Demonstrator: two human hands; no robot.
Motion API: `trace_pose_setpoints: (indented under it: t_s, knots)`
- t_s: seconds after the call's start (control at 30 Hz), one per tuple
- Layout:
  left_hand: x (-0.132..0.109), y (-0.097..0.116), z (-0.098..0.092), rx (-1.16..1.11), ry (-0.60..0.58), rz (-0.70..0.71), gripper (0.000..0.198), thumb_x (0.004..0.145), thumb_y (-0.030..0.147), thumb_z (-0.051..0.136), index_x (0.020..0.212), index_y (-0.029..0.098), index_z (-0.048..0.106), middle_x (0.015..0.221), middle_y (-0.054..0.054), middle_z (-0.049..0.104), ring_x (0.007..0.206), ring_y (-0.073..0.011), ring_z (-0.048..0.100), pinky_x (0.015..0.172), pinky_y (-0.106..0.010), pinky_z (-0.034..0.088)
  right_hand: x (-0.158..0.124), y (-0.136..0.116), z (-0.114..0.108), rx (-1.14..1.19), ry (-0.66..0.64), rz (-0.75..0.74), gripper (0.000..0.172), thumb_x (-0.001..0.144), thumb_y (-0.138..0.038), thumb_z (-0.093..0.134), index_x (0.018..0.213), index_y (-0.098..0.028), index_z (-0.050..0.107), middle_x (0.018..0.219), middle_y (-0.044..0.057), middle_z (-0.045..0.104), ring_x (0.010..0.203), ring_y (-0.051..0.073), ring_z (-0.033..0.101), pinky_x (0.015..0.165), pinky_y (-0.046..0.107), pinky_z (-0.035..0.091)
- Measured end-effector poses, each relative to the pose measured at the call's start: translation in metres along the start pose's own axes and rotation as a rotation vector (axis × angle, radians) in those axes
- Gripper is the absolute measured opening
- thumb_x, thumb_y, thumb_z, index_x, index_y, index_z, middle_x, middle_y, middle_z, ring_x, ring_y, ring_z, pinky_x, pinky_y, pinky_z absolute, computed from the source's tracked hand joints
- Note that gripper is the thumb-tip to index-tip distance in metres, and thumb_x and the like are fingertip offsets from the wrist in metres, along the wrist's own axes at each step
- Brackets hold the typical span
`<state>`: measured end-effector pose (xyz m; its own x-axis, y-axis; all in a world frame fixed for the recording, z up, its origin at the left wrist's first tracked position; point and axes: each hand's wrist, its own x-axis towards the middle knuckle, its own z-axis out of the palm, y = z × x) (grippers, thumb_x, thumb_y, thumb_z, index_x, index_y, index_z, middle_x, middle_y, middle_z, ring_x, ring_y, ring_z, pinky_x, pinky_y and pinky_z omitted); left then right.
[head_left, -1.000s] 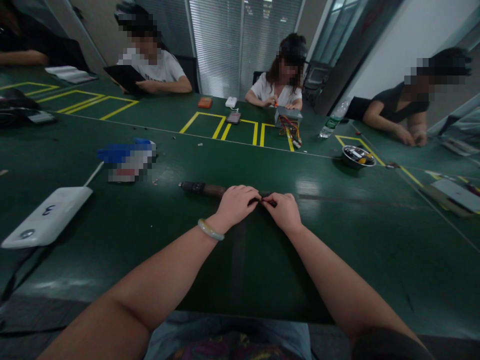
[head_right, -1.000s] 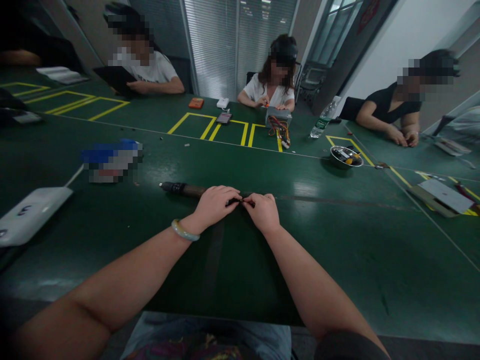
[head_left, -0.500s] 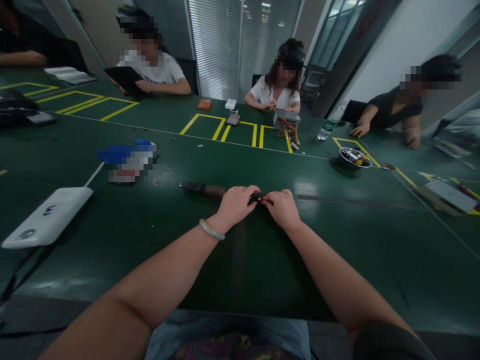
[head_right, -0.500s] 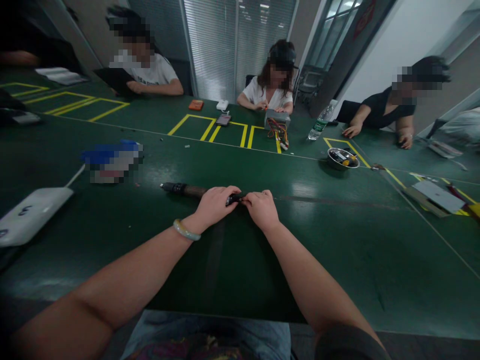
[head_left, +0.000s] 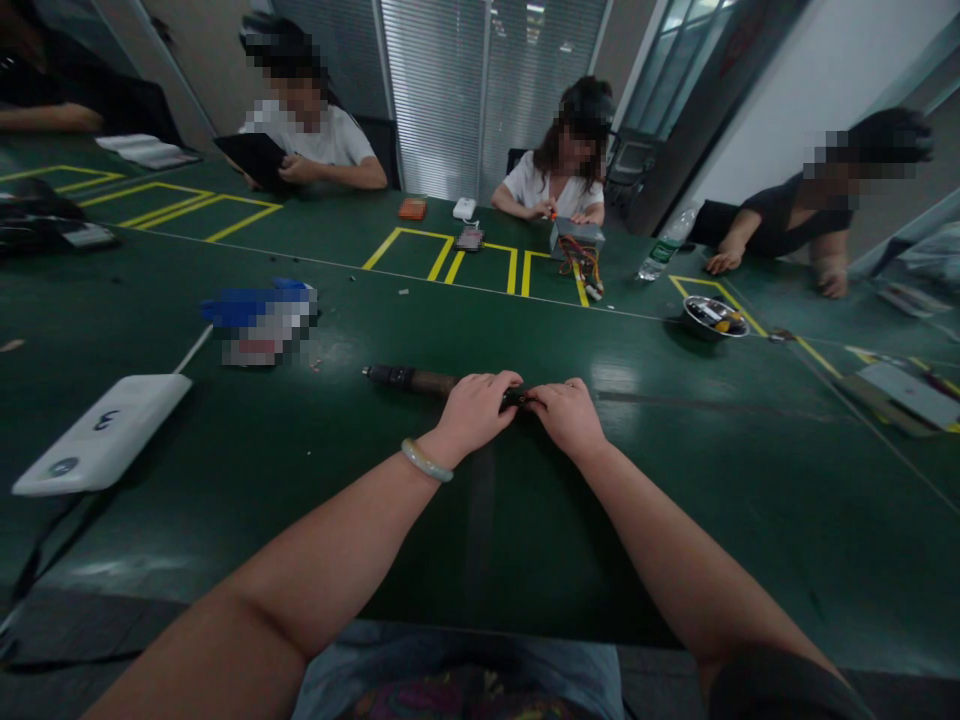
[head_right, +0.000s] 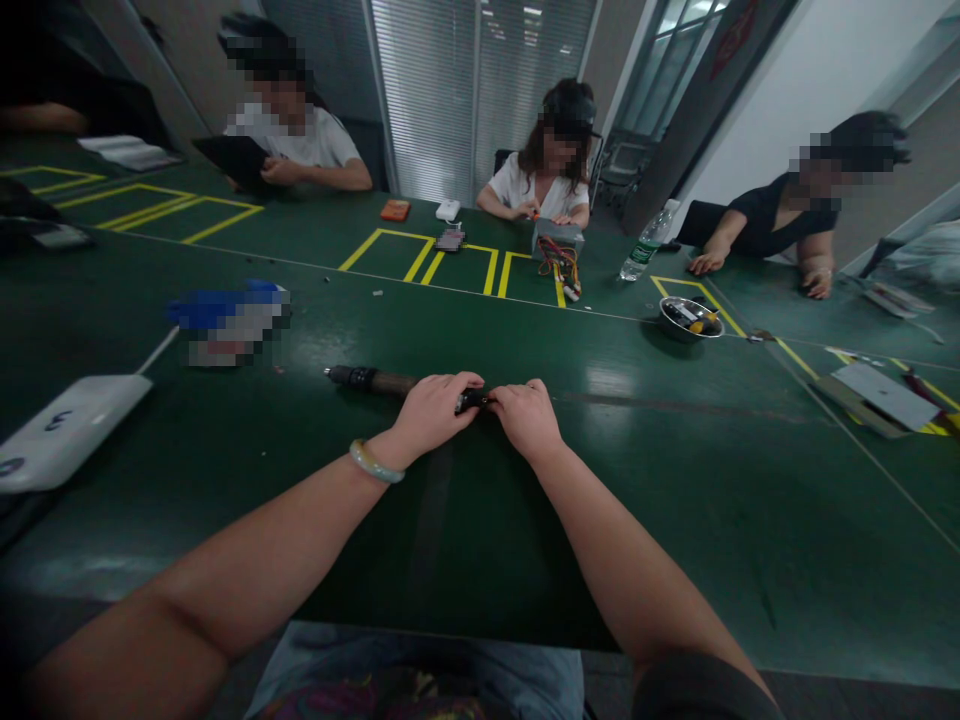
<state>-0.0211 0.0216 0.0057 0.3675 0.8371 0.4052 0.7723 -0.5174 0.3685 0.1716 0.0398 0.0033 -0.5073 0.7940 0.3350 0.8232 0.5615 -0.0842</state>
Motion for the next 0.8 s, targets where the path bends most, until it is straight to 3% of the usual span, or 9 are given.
trace_pose_setpoints:
  t_s: [0.2, 0.57, 0.67, 0.8]
  knots:
    - [0.0, 0.003, -0.007, -0.074, 0.133, 0.023, 0.03, 0.087, 0.019, 0.055, 0.117, 0.022, 0.053, 0.113, -0.003, 0.063, 0.108, -0.02, 0.059, 0.111, -0.047, 0.035, 0.003, -0.003, -0.006, -0.118, -0.047, -0.031, 0.018, 0.098, -0.026, 0.053, 0.099, -0.023, 0.071, 0.081, 0.002, 0.067, 0.076, 0.017, 0.057, 0.075, 0.035, 0.024]
    - [-0.002, 0.001, -0.014, -0.181, 0.27, 0.087, 0.025, 0.088, 0.012, 0.05, 0.109, 0.022, 0.059, 0.109, -0.001, 0.066, 0.106, -0.017, 0.06, 0.109, -0.044, 0.04, 0.008, -0.008, -0.01, -0.149, -0.113, 0.001, 0.02, 0.098, -0.025, 0.051, 0.104, -0.02, 0.069, 0.093, 0.006, 0.069, 0.084, 0.018, 0.059, 0.077, 0.034, 0.026]
    - [-0.004, -0.001, -0.017, -0.197, 0.27, 0.101, 0.024, 0.09, 0.014, 0.049, 0.11, 0.021, 0.06, 0.109, -0.002, 0.066, 0.105, -0.0169, 0.06, 0.109, -0.045, 0.04, 0.004, 0.006, -0.011, -0.153, -0.114, 0.035, 0.019, 0.097, -0.027, 0.053, 0.103, -0.021, 0.069, 0.096, 0.005, 0.069, 0.087, 0.019, 0.06, 0.077, 0.034, 0.027]
    - [-0.006, -0.001, -0.022, -0.221, 0.244, 0.123, 0.024, 0.091, 0.015, 0.048, 0.111, 0.021, 0.061, 0.108, -0.001, 0.066, 0.105, -0.0168, 0.06, 0.108, -0.046, 0.041, -0.021, 0.055, -0.022, -0.2, -0.086, 0.149, 0.019, 0.096, -0.026, 0.052, 0.103, -0.023, 0.07, 0.099, 0.004, 0.069, 0.089, 0.02, 0.06, 0.08, 0.034, 0.029]
